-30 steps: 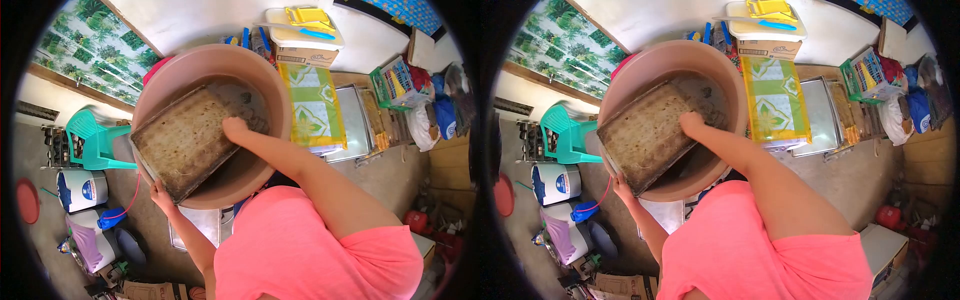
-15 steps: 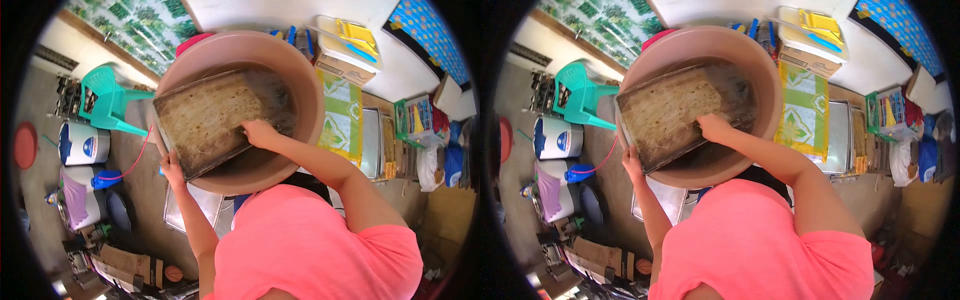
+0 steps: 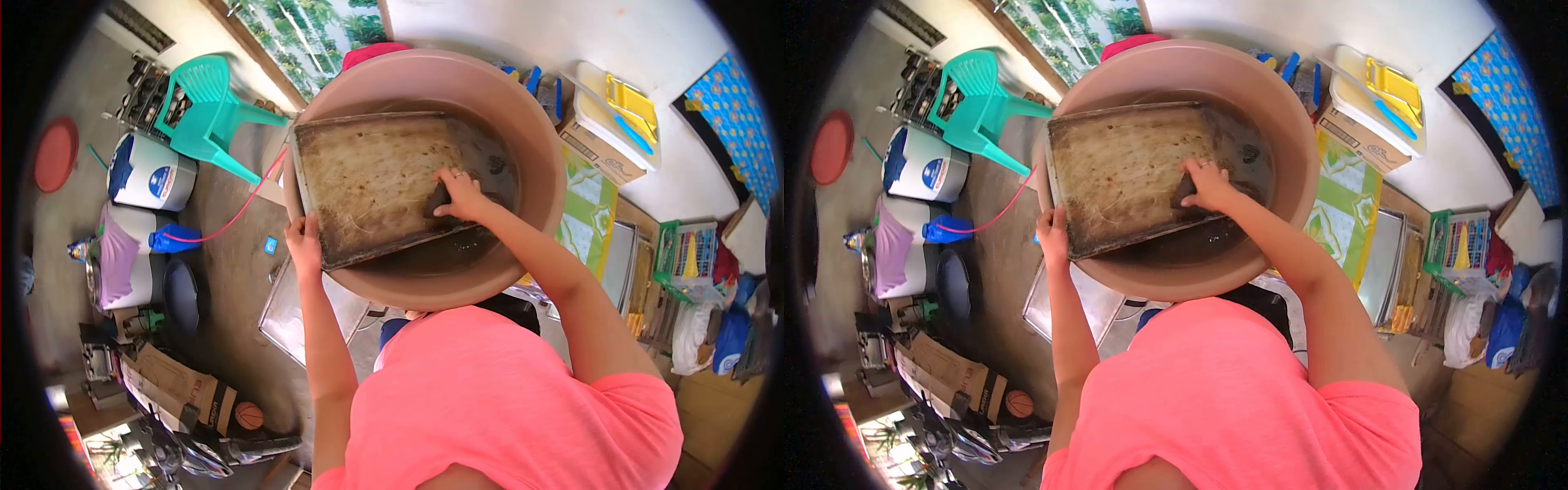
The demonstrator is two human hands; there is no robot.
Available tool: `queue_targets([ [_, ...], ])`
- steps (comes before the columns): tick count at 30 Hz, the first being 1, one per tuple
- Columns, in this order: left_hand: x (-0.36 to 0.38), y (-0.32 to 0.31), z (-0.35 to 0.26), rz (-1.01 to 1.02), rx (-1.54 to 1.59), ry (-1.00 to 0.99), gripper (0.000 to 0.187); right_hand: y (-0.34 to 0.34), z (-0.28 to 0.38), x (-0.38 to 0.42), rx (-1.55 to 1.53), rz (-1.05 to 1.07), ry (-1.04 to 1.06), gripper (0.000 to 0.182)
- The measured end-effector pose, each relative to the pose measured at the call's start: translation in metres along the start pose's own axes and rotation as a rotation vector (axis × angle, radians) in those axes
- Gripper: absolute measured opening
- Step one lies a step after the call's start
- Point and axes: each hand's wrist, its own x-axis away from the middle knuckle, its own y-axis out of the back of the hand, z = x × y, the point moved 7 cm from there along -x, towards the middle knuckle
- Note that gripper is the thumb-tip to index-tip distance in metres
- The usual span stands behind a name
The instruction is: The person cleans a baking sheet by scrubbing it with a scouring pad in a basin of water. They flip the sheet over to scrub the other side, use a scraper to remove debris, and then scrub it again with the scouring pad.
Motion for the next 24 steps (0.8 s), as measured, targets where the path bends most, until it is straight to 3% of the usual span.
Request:
queue_targets([
  [4, -0.003, 0.0, 0.007, -0.002, -0.03, 0.022, 0.032, -0.003, 0.039, 0.01, 0.093, 0.011, 0.304, 0.067],
  [7, 0.001, 0.001, 0.001, -0.01, -0.04, 0.031, 0.031, -0.001, 0.04, 0.003, 0.124, 0.046, 0.264, 0.058],
  [10, 0.001, 0.002, 0.001, -0.019, -0.011, 0.032, 0.032, -0.007, 0.061, 0.012, 0.19, 0.099, 0.414, 0.049],
  [14, 0.002, 0.001, -0.001, -0.082, -0.023, -0.048, 0.034, -0.003, 0.061, 0.001, 0.147, 0.087, 0.337, 0.042],
  [17, 0.002, 0.003, -0.005, -0.093, -0.041, -0.067, 0.035, -0.007, 0.082, 0.011, 0.191, 0.054, 0.497, 0.041],
  [20, 0.001, 0.002, -0.002, -0.066, -0.04, -0.059, 0.034, -0.008, 0.059, -0.004, 0.071, 0.092, 0.303, 0.04],
  [23, 0.004, 0.003, -0.008, -0.086, -0.031, -0.053, 0.034, -0.011, 0.077, 0.006, 0.156, 0.122, 0.412, 0.041],
  [24, 0.005, 0.004, -0.011, -0.09, -0.031, -0.055, 0.034, -0.011, 0.086, 0.01, 0.169, 0.046, 0.48, 0.041],
])
